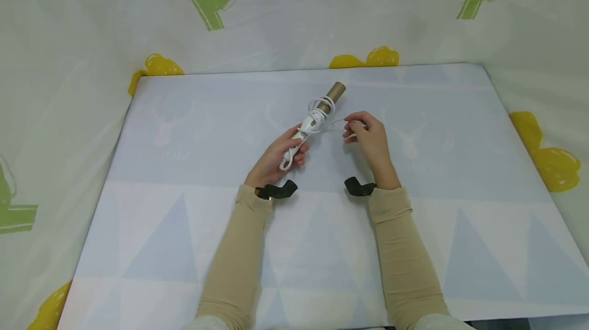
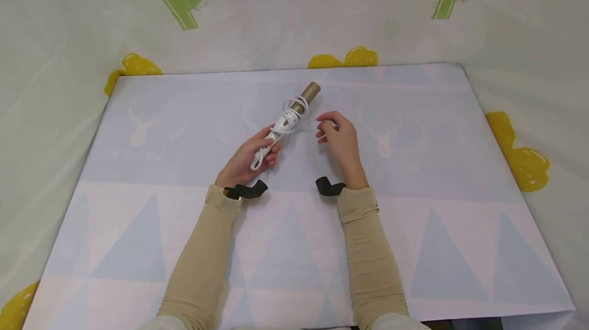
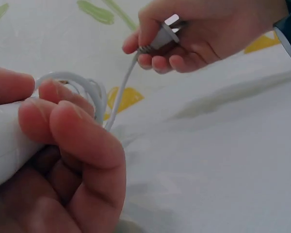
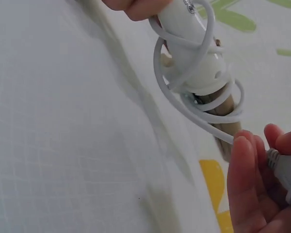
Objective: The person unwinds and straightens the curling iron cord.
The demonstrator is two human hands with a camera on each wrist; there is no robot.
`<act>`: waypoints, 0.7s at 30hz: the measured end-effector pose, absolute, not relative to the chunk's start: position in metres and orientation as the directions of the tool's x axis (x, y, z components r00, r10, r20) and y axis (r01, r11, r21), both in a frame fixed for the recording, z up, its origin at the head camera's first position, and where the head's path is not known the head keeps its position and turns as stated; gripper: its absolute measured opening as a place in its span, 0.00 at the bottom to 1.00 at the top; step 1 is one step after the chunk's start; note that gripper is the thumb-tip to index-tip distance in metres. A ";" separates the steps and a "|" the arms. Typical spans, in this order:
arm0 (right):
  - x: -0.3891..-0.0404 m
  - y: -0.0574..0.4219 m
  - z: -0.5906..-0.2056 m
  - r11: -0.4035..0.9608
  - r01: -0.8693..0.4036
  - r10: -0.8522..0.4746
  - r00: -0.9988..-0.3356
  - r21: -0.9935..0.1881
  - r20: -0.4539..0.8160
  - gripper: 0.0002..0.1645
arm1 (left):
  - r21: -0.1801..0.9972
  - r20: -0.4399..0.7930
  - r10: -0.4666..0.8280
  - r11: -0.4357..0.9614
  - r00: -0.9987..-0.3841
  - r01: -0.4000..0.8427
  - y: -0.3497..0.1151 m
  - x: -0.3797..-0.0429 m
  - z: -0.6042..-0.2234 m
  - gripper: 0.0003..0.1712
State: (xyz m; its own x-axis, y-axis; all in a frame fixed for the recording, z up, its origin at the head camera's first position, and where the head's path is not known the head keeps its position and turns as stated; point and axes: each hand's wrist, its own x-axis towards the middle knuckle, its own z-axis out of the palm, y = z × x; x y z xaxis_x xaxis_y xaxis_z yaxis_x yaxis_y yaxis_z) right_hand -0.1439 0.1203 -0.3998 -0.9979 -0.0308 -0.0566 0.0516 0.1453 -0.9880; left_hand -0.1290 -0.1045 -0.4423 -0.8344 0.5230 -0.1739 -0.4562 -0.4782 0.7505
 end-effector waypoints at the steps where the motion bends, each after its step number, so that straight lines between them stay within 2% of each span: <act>1: -0.146 0.121 -0.402 0.145 0.040 -0.019 -0.999 -0.989 -0.043 0.13 | 0.761 -0.185 0.517 -0.463 -0.836 -0.455 -0.104 -0.129 -0.442 0.25; 9: -0.155 0.120 -0.422 0.110 -0.098 0.033 -0.994 -0.989 0.102 0.12 | 0.861 -0.265 0.397 -0.313 -0.879 -0.401 -0.097 -0.130 -0.438 0.28; 15: -0.145 0.116 -0.404 0.112 -0.197 0.039 -0.979 -0.974 0.202 0.12 | 0.933 -0.306 0.309 -0.092 -0.900 -0.349 -0.092 -0.130 -0.440 0.32; 21: -0.132 0.110 -0.378 0.129 -0.251 0.000 -0.968 -0.959 0.253 0.12 | 0.944 -0.305 0.242 -0.054 -0.921 -0.326 -0.087 -0.128 -0.438 0.23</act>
